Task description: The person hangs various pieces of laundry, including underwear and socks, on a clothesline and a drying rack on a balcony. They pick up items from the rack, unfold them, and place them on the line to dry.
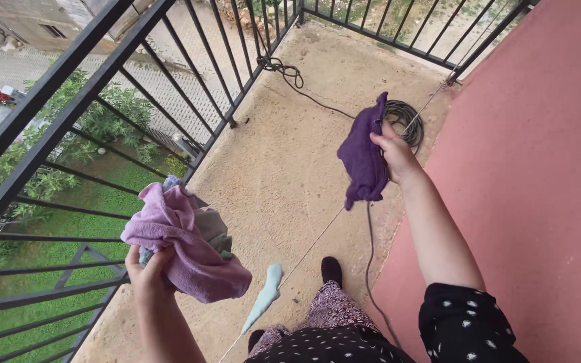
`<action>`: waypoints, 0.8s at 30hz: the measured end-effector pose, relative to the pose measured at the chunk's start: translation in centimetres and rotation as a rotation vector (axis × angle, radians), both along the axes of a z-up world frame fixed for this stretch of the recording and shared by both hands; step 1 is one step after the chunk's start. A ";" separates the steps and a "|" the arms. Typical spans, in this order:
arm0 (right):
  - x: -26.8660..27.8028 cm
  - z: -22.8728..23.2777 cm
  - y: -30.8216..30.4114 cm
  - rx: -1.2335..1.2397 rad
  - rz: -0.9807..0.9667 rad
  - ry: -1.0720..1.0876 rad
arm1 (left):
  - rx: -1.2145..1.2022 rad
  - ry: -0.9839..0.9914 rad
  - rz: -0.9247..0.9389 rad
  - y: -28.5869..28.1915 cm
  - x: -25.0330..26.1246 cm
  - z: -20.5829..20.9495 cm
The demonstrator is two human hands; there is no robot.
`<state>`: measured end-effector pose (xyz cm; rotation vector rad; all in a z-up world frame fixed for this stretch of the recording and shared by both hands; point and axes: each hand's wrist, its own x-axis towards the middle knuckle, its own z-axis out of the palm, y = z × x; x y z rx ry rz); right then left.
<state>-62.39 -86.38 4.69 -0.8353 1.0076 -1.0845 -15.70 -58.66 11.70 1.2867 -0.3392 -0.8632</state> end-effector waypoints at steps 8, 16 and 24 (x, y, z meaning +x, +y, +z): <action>-6.3 2.3 -12.7 -0.071 -0.072 0.055 | -0.101 0.112 0.112 -6.4 -4.8 -2.5; -11.3 0.0 -18.5 0.008 -0.183 0.518 | -0.076 0.146 0.101 -10.3 -5.7 -2.0; -15.9 -1.5 -22.3 -0.057 -0.262 0.413 | 0.011 0.188 0.051 -12.9 -6.3 -4.6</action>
